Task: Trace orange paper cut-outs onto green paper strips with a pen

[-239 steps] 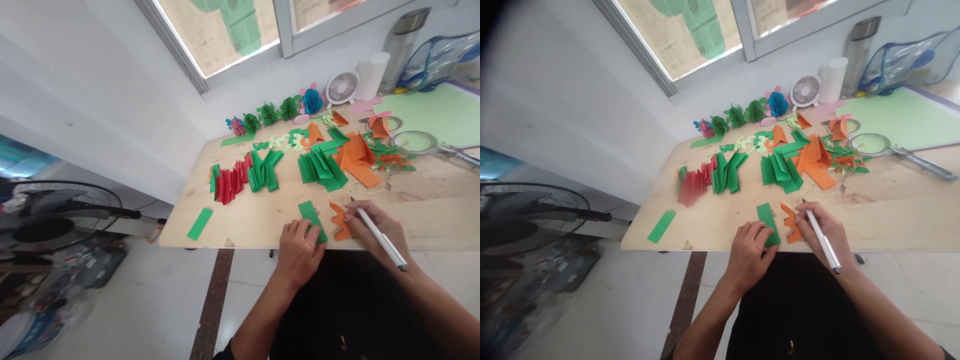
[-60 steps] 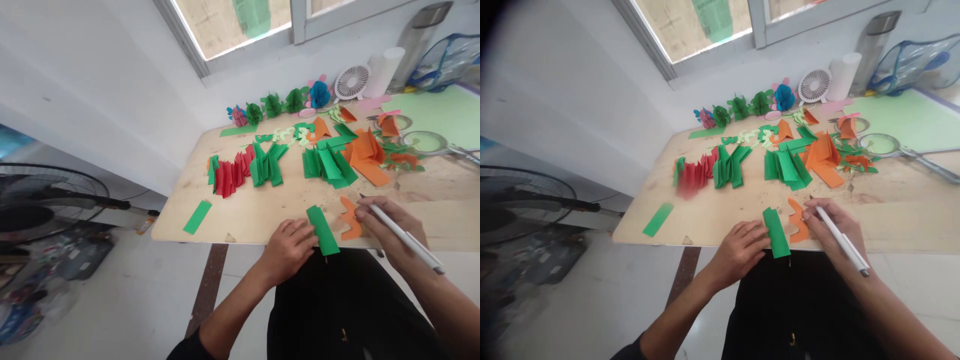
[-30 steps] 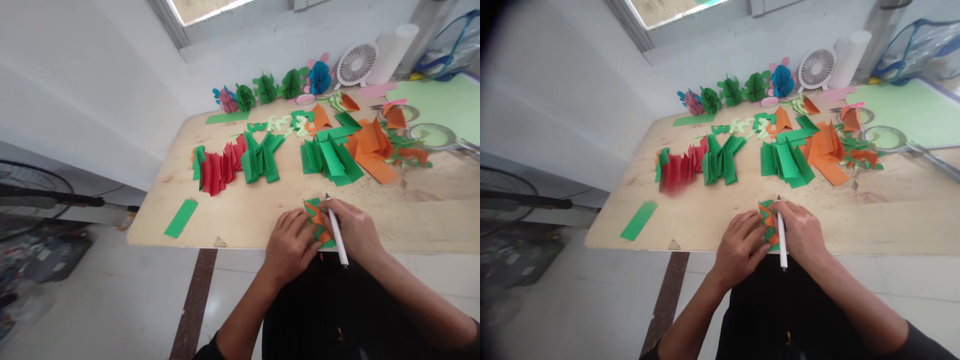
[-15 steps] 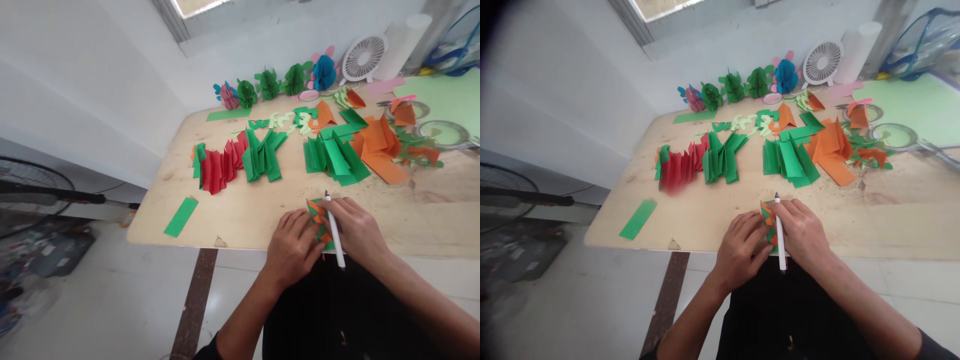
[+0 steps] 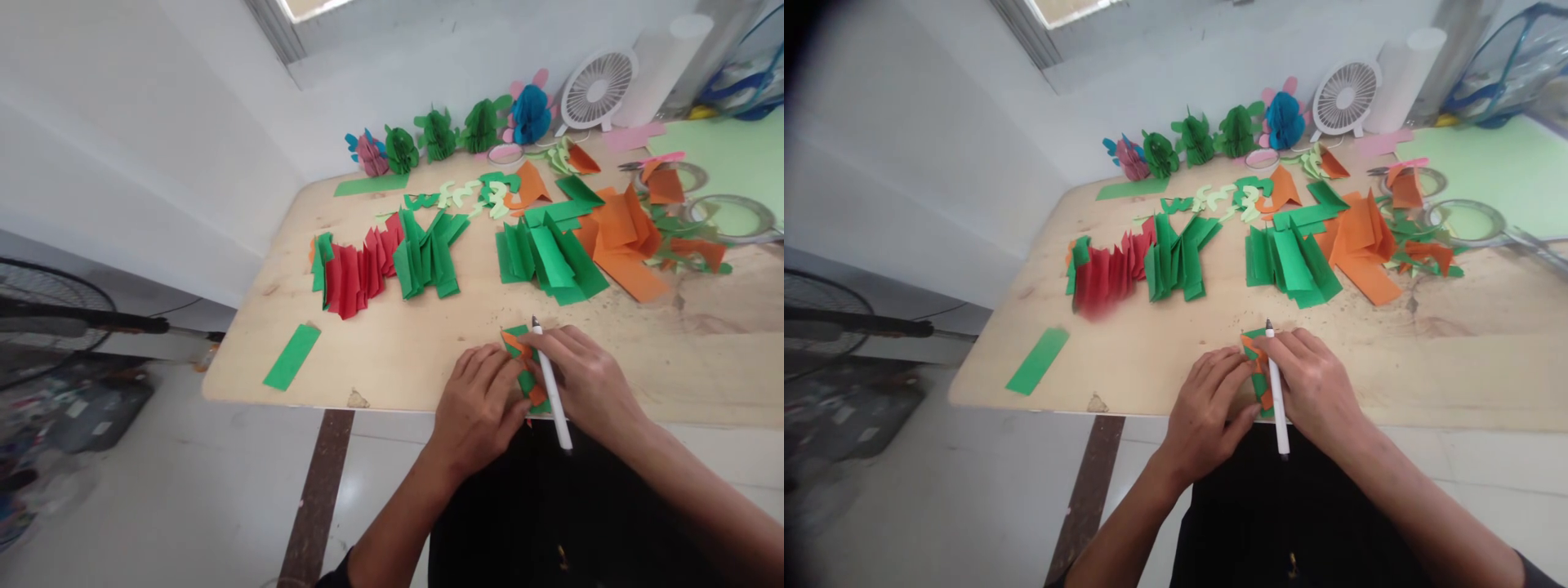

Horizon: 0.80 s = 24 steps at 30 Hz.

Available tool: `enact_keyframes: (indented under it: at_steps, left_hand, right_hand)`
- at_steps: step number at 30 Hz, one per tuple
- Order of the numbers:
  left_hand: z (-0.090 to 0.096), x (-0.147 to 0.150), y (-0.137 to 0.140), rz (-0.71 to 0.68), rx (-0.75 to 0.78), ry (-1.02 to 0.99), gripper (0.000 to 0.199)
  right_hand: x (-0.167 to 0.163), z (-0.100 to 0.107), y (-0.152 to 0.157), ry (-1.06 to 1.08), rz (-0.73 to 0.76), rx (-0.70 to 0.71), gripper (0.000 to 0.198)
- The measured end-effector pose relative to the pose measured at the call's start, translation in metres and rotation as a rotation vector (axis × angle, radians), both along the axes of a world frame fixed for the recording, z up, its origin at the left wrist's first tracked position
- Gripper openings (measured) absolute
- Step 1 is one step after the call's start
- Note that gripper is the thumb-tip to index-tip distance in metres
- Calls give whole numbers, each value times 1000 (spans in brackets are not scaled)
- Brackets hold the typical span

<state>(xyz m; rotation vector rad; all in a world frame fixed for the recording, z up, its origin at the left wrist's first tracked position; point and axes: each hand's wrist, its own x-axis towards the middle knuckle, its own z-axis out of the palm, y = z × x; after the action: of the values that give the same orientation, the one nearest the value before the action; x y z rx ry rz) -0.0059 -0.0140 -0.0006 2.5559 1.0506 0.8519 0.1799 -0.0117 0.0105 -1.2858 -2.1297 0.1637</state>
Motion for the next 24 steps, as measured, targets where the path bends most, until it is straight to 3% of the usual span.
enact_keyframes:
  at_steps: [17, 24]
  left_hand:
    - [1, -1, 0, 7, -14, 63, 33]
    - [2, -1, 1, 11, -23, 83, 34]
  right_hand:
    - [2, -2, -9, -78, 12, -3, 27]
    - [2, -2, -11, -49, 2, 14, 37]
